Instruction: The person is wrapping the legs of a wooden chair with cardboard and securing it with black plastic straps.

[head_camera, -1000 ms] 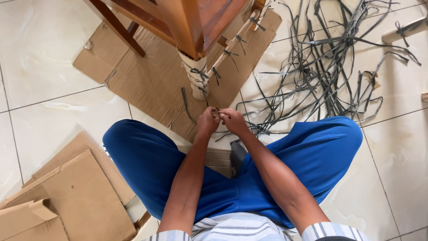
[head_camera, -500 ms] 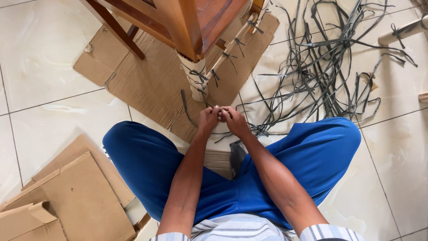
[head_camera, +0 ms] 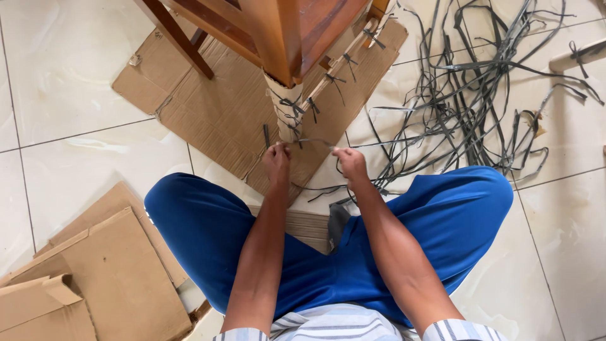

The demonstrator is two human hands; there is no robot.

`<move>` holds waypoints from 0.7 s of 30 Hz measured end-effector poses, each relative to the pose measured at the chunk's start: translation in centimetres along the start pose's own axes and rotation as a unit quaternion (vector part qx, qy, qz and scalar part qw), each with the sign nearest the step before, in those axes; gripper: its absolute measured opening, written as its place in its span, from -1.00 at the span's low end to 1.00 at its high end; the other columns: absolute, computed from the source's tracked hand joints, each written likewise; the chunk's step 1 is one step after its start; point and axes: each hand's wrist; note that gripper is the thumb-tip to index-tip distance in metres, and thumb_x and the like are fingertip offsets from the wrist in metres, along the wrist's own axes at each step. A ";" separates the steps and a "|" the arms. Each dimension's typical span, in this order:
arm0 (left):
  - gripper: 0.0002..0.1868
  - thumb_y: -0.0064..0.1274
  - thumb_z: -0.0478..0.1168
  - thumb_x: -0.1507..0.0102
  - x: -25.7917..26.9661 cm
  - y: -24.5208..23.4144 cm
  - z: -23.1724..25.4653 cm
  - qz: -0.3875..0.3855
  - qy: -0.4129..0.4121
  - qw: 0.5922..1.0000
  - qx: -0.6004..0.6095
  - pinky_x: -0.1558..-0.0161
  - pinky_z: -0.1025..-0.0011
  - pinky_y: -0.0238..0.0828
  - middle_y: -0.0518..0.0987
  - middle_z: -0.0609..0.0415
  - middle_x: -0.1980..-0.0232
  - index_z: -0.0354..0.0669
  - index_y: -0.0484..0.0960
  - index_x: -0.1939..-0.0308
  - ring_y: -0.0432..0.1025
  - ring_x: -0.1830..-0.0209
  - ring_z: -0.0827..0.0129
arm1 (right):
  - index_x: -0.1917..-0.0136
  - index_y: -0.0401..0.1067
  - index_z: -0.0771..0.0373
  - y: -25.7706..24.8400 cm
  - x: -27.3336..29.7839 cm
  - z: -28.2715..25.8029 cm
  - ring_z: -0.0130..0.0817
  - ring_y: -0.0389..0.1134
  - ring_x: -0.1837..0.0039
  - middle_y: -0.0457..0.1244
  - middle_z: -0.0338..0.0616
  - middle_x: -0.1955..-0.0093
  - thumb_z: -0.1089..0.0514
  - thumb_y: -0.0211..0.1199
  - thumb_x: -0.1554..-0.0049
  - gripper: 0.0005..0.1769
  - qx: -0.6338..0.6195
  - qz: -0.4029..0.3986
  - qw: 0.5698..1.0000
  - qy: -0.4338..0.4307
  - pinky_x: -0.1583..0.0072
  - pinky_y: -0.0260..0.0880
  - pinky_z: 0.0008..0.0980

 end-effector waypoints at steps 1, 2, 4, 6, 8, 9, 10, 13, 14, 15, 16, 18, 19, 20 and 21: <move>-0.67 -0.03 -0.11 -0.41 -0.5 -0.1 -0.2 0.002 0.000 1.000 0.001 0.41 0.48 0.28 0.57 0.11 0.41 -0.30 0.70 0.25 0.37 0.48 0.51 | 0.15 0.58 0.20 -0.5 -1.0 0.4 -0.60 -0.04 0.41 0.06 -0.42 0.42 0.03 0.32 -0.19 -0.79 0.002 -0.001 1.000 0.000 0.37 -0.11 -0.44; -0.69 -0.04 -0.13 -0.41 -0.9 -0.3 -0.4 0.011 0.000 0.999 0.043 0.41 0.48 0.29 0.57 0.12 0.39 -0.30 0.66 0.24 0.37 0.47 0.50 | 0.12 0.55 0.18 -0.9 -1.9 0.9 -0.60 -0.06 0.42 0.06 -0.42 0.40 0.04 0.29 -0.21 -0.82 -0.049 0.040 0.998 0.026 0.39 -0.14 -0.46; -0.71 -0.04 -0.14 -0.41 -1.7 -0.7 -0.5 0.023 0.001 0.996 0.085 0.40 0.48 0.30 0.57 0.13 0.37 -0.29 0.63 0.24 0.37 0.47 0.49 | 0.09 0.52 0.16 -1.3 -3.5 1.8 -0.60 -0.07 0.44 0.05 -0.42 0.39 0.05 0.25 -0.23 -0.84 -0.098 0.078 0.991 0.053 0.42 -0.16 -0.48; -0.77 -0.01 -0.17 -0.39 -2.4 -0.8 -0.3 0.038 0.009 0.996 0.077 0.34 0.48 0.35 0.57 0.13 0.34 -0.30 0.59 0.20 0.39 0.42 0.48 | 0.01 0.48 0.14 -1.3 -5.0 2.6 -0.62 -0.07 0.44 0.10 -0.40 0.37 0.05 0.20 -0.27 -0.84 -0.156 0.119 0.979 0.054 0.43 -0.14 -0.51; -0.78 0.00 -0.17 -0.39 -2.7 -0.7 0.4 0.047 0.022 0.998 0.039 0.30 0.49 0.36 0.58 0.13 0.33 -0.30 0.60 0.17 0.41 0.39 0.49 | -0.01 0.47 0.12 -0.5 -5.5 2.5 -0.62 -0.06 0.45 0.13 -0.40 0.36 0.04 0.18 -0.27 -0.85 -0.154 0.110 0.981 0.052 0.43 -0.13 -0.52; -0.78 0.01 -0.18 -0.39 -2.9 -0.6 0.7 0.053 0.034 0.998 0.000 0.26 0.51 0.37 0.58 0.12 0.33 -0.30 0.61 0.13 0.42 0.36 0.50 | -0.04 0.45 0.09 -0.1 -5.7 2.4 -0.63 -0.05 0.45 0.16 -0.39 0.36 0.03 0.16 -0.27 -0.85 -0.154 0.104 0.981 0.048 0.44 -0.11 -0.52; -0.78 0.01 -0.18 -0.39 -3.3 -0.6 0.6 0.056 0.034 0.998 0.000 0.26 0.51 0.37 0.58 0.12 0.33 -0.30 0.61 0.13 0.42 0.36 0.50 | -0.04 0.45 0.09 0.6 -5.5 1.9 -0.63 -0.05 0.45 0.16 -0.39 0.36 0.03 0.16 -0.27 -0.85 -0.153 0.102 0.982 0.049 0.44 -0.11 -0.52; -0.80 0.04 -0.21 -0.35 -4.5 -0.4 0.2 0.025 0.052 0.998 0.035 0.19 0.53 0.41 0.61 0.15 0.24 -0.28 0.62 0.06 0.46 0.29 0.52 | -0.06 0.45 0.06 2.5 -5.3 0.9 -0.63 -0.06 0.47 0.19 -0.38 0.35 0.02 0.19 -0.26 -0.85 -0.131 0.064 0.988 0.055 0.45 -0.13 -0.52; -0.80 0.05 -0.22 -0.37 -5.0 -0.3 0.1 0.003 0.074 0.997 0.024 0.17 0.53 0.39 0.60 0.15 0.22 -0.29 0.63 0.03 0.44 0.26 0.52 | -0.08 0.46 0.05 3.1 -5.5 0.7 -0.63 -0.06 0.47 0.19 -0.38 0.35 0.01 0.21 -0.25 -0.83 -0.122 0.049 0.990 0.059 0.45 -0.14 -0.52; -0.79 0.06 -0.22 -0.39 -5.5 -0.2 -0.1 -0.019 0.097 0.995 0.013 0.15 0.53 0.37 0.59 0.14 0.20 -0.30 0.64 0.01 0.43 0.23 0.52 | -0.09 0.47 0.04 3.6 -5.7 0.6 -0.64 -0.06 0.47 0.20 -0.39 0.35 0.01 0.22 -0.24 -0.82 -0.113 0.034 0.991 0.063 0.45 -0.14 -0.53; -0.79 0.06 -0.22 -0.39 -6.1 -0.1 -0.2 -0.017 0.097 0.995 0.013 0.15 0.53 0.37 0.59 0.14 0.20 -0.30 0.64 0.01 0.43 0.23 0.52 | -0.09 0.47 0.04 4.2 -5.8 0.2 -0.64 -0.06 0.47 0.20 -0.39 0.35 0.01 0.22 -0.24 -0.82 -0.112 0.032 0.991 0.062 0.45 -0.14 -0.53; -0.76 0.07 -0.20 -0.38 -7.2 0.1 -0.5 -0.034 0.099 0.994 0.020 0.11 0.54 0.39 0.62 0.16 0.14 -0.29 0.64 -0.02 0.46 0.17 0.54 | -0.12 0.50 0.03 5.1 -6.1 -0.5 -0.65 -0.03 0.45 0.20 -0.39 0.34 -0.01 0.24 -0.25 -0.79 -0.088 0.001 0.994 0.061 0.43 -0.13 -0.54; -0.76 0.07 -0.20 -0.38 -7.5 0.1 -0.3 -0.033 0.100 0.994 0.020 0.11 0.54 0.39 0.62 0.16 0.14 -0.29 0.64 -0.02 0.46 0.17 0.54 | -0.12 0.50 0.03 5.6 -6.1 -1.1 -0.65 -0.03 0.45 0.20 -0.39 0.34 -0.01 0.24 -0.25 -0.79 -0.087 0.000 0.994 0.060 0.43 -0.13 -0.54; -0.73 0.04 -0.17 -0.40 -7.8 0.2 -0.2 -0.049 0.088 0.995 0.005 0.10 0.52 0.37 0.62 0.15 0.13 -0.30 0.64 -0.05 0.45 0.15 0.52 | -0.12 0.51 0.04 6.0 -6.1 -1.6 -0.65 -0.01 0.44 0.20 -0.39 0.33 -0.01 0.23 -0.26 -0.79 -0.070 -0.020 0.996 0.048 0.42 -0.11 -0.54; -0.69 0.02 -0.14 -0.42 -8.1 0.2 0.0 -0.064 0.075 0.995 -0.010 0.09 0.50 0.35 0.62 0.13 0.11 -0.31 0.64 -0.08 0.44 0.14 0.51 | -0.13 0.52 0.05 6.4 -6.1 -2.1 -0.65 0.00 0.43 0.20 -0.39 0.32 -0.02 0.21 -0.27 -0.78 -0.052 -0.041 0.997 0.036 0.41 -0.08 -0.54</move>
Point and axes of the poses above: each hand's wrist, its own x-axis away from the middle knuckle, its own y-axis out of the palm, z = x × y
